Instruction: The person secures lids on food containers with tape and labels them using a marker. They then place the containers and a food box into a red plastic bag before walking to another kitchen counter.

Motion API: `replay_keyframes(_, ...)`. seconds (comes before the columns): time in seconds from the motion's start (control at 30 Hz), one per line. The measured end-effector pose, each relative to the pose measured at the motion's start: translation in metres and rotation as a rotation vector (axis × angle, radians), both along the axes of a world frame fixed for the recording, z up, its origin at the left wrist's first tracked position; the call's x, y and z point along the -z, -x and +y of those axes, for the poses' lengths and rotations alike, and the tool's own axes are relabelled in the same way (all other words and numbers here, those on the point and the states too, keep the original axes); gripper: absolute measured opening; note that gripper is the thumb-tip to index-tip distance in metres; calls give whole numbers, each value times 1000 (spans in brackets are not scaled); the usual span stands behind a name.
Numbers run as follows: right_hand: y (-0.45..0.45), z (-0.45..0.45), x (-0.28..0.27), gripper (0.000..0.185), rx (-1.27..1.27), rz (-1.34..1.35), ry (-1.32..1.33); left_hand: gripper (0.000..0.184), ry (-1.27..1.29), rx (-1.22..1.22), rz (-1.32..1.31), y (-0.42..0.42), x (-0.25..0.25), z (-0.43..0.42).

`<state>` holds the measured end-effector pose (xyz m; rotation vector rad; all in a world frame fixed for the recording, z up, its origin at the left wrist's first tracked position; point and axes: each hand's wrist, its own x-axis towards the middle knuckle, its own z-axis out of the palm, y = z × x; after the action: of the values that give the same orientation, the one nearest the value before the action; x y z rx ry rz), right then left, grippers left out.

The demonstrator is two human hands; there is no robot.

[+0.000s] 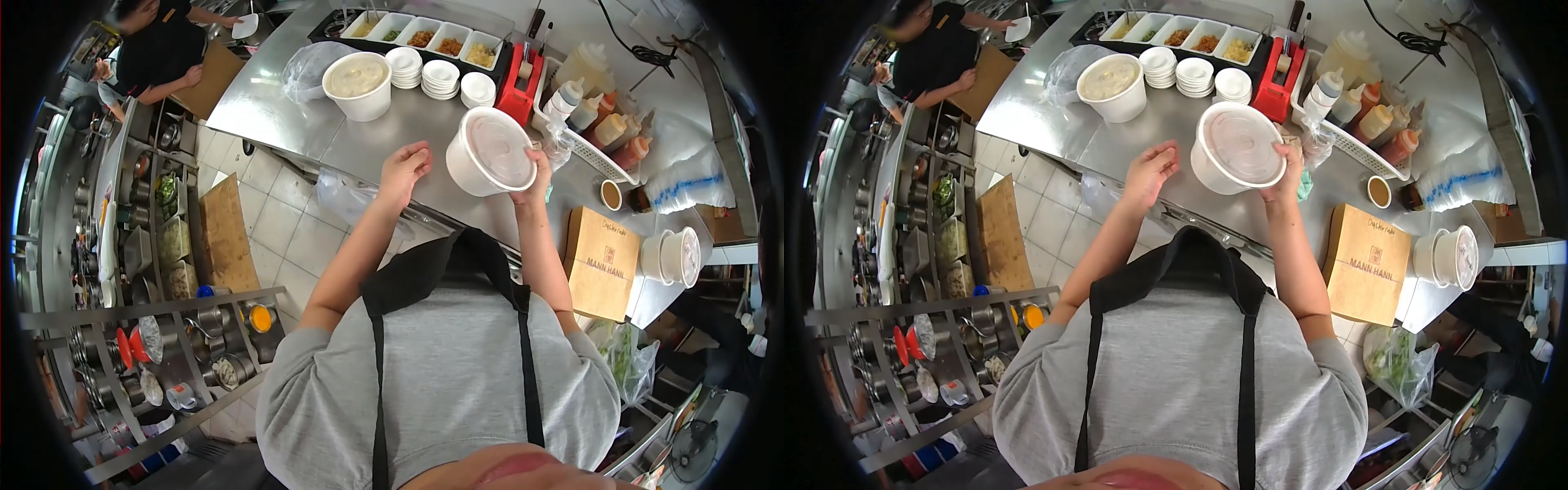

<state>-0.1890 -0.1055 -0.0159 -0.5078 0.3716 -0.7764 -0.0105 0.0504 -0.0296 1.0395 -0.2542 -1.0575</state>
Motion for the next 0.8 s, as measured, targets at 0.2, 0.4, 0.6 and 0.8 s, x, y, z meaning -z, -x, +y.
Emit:
replay_keyframes(0.2, 12, -9, -3, 39, 109, 10, -17, 21, -94, 158, -234, 15, -31, 6)
replay_keyframes(0.4, 7, 5, -12, 40, 148, 24, 38, 25, -31, 298, -1, 25, -17, 0)
replay_keyframes(0.6, -1, 12, -1, 48, 56, -37, 38, 24, 208, 214, 232, 35, 1, -1)
replay_keyframes(0.8, -24, 20, -1, 47, 127, 47, 53, 24, -191, -50, -570, 12, -8, 5)
